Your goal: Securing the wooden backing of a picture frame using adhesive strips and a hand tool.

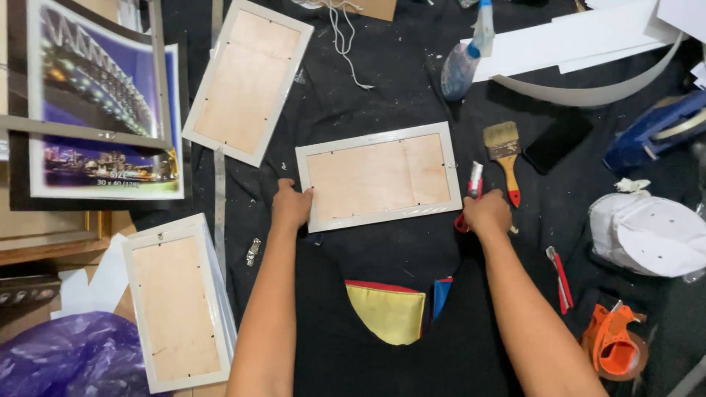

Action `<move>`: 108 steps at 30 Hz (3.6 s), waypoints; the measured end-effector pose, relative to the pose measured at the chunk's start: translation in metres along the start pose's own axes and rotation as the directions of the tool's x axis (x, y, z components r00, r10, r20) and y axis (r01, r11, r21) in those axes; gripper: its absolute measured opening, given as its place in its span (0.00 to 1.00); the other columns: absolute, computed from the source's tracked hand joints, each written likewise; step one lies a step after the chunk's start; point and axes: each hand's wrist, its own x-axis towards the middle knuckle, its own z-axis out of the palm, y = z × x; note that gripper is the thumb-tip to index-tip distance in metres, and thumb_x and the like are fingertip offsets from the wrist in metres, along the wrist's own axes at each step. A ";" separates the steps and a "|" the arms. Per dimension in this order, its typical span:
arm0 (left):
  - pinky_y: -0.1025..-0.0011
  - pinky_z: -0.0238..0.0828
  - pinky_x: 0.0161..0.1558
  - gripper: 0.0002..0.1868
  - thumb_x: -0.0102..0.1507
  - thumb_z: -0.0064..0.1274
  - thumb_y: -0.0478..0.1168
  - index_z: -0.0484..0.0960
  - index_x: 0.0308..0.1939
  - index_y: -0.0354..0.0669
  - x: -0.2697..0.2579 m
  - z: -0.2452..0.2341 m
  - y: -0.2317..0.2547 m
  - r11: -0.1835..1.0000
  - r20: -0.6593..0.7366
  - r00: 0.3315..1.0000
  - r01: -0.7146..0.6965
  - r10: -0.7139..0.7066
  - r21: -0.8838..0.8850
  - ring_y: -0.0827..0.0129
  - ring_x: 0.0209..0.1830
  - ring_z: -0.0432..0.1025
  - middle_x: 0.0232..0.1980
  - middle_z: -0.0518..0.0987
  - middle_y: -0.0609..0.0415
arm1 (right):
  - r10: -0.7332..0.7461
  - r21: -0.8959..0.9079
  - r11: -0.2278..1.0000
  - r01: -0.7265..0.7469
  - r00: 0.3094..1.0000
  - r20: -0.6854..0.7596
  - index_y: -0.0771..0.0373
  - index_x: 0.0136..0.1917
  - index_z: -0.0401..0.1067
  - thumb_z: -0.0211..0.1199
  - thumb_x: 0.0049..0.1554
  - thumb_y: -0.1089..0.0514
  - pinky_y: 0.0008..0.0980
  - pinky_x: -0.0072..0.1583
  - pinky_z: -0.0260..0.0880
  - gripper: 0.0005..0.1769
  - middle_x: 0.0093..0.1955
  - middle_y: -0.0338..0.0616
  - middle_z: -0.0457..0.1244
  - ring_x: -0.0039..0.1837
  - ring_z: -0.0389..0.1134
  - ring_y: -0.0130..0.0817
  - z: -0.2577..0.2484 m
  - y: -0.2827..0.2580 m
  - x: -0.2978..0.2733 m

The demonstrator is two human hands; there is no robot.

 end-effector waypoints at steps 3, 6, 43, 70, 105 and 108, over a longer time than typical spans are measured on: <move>0.48 0.76 0.56 0.31 0.66 0.53 0.45 0.66 0.68 0.29 -0.035 -0.020 0.027 0.993 -0.015 0.995 -0.093 0.095 0.077 0.43 0.62 0.73 0.62 0.75 0.29 | 0.007 0.130 0.991 0.019 0.982 -0.190 0.70 0.59 0.66 0.60 0.59 0.54 0.59 0.59 0.69 0.21 0.55 0.64 0.67 0.61 0.69 0.64 -0.011 -0.006 -0.011; 0.46 0.73 0.59 0.29 0.66 0.51 0.39 0.66 0.68 0.26 -0.060 -0.031 0.049 0.973 -0.023 0.984 -0.171 0.177 0.154 0.40 0.63 0.71 0.63 0.73 0.27 | -0.093 0.325 0.918 0.227 0.920 -0.381 0.64 0.56 0.63 0.62 0.62 0.60 0.52 0.59 0.69 0.12 0.53 0.59 0.65 0.60 0.68 0.62 -0.014 0.002 -0.013; 0.51 0.51 0.73 0.23 0.62 0.63 0.45 0.82 0.61 0.49 0.017 0.097 0.152 0.563 0.114 0.679 -0.679 0.725 0.471 0.54 0.62 0.69 0.55 0.78 0.47 | -0.247 0.607 0.750 0.262 0.963 -0.112 0.58 0.68 0.73 0.61 0.59 0.56 0.42 0.49 0.75 0.24 0.50 0.59 0.70 0.48 0.74 0.47 0.024 -0.161 -0.082; 0.69 0.66 0.44 0.11 0.67 0.54 0.46 0.83 0.43 0.44 0.044 0.121 0.172 0.169 0.296 0.414 -0.781 0.861 0.602 0.67 0.39 0.70 0.38 0.76 0.55 | -0.328 0.791 0.590 0.159 0.943 0.055 0.62 0.70 0.69 0.63 0.57 0.61 0.30 0.35 0.71 0.26 0.60 0.57 0.68 0.31 0.69 0.32 0.021 -0.108 -0.090; 0.50 0.49 0.69 0.17 0.64 0.58 0.46 0.81 0.58 0.60 0.060 0.022 0.051 0.710 -0.008 0.768 -0.588 0.640 0.388 0.59 0.64 0.63 0.54 0.71 0.58 | -0.224 0.852 0.396 -0.343 0.864 0.451 0.79 0.59 0.67 0.54 0.60 0.65 0.32 0.34 0.73 0.16 0.37 0.55 0.65 0.34 0.71 0.38 0.056 -0.243 -0.133; 0.49 0.48 0.69 0.17 0.66 0.58 0.48 0.82 0.59 0.59 0.051 0.015 0.059 0.671 0.025 0.735 -0.633 0.678 0.387 0.60 0.63 0.66 0.53 0.75 0.55 | -0.224 0.791 0.603 -0.101 0.930 0.290 0.69 0.61 0.68 0.59 0.60 0.57 0.32 0.32 0.74 0.19 0.40 0.55 0.68 0.34 0.73 0.37 0.051 -0.218 -0.139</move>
